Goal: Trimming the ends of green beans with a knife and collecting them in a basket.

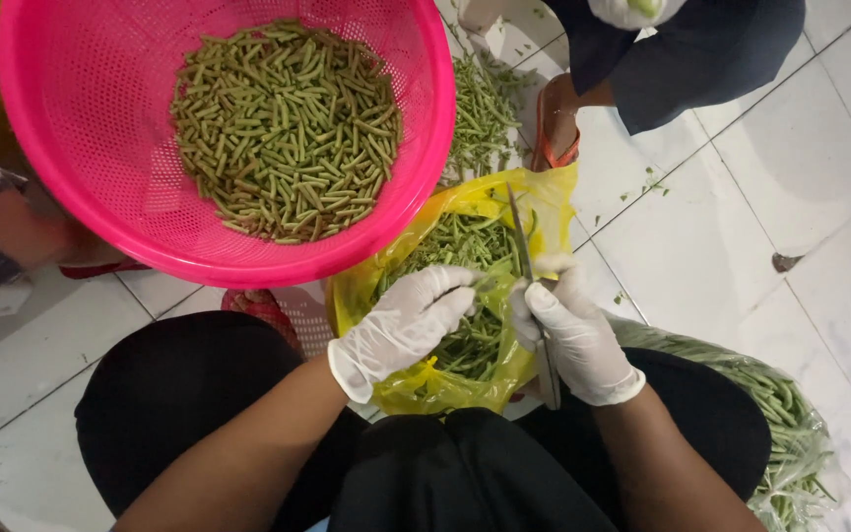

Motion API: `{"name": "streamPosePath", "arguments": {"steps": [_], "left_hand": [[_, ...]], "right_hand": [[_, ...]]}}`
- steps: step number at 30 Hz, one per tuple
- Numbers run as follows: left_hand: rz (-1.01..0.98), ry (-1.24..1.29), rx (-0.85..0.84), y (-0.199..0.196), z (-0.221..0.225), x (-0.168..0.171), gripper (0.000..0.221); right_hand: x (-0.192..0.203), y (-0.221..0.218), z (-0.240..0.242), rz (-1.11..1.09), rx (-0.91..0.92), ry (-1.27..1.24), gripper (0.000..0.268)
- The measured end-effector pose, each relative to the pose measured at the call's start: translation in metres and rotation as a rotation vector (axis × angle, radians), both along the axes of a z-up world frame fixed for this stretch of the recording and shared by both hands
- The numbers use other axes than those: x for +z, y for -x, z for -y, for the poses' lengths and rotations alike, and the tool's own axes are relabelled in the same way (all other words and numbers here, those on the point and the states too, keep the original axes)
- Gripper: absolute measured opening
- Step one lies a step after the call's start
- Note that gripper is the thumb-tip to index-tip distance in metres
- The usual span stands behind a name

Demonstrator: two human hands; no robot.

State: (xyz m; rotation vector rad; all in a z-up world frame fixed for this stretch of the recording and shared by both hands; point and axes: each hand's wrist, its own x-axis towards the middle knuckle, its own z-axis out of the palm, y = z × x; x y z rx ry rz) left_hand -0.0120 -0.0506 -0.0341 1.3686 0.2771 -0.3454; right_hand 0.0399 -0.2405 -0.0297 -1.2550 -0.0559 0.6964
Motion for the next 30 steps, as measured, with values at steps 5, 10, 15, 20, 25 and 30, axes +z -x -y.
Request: {"name": "streamPosePath", "arguments": {"steps": [5, 10, 15, 20, 25, 30], "left_hand": [[-0.004, 0.117, 0.031, 0.000, -0.008, -0.003, 0.033], [0.138, 0.156, 0.117, -0.003, -0.012, 0.003, 0.029], [0.212, 0.045, 0.120, -0.002, -0.016, 0.010, 0.029], [0.162, -0.049, 0.160, -0.003, -0.009, 0.007, 0.024], [0.076, -0.164, 0.170, 0.004, -0.015, 0.015, 0.021], [0.361, -0.291, 0.324, 0.012, -0.019, 0.016, 0.019]], "right_hand": [[0.002, -0.003, 0.004, -0.068, -0.042, 0.007, 0.008], [0.024, -0.003, -0.006, -0.053, -0.006, 0.015, 0.037], [0.009, 0.000, 0.000, 0.162, 0.046, -0.163, 0.064], [0.003, 0.008, -0.019, 0.338, 0.253, -0.038, 0.069], [0.006, 0.009, -0.029, 0.293, 0.229, -0.005, 0.062], [0.009, 0.010, -0.040, 0.282, 0.136, 0.011, 0.054]]}}
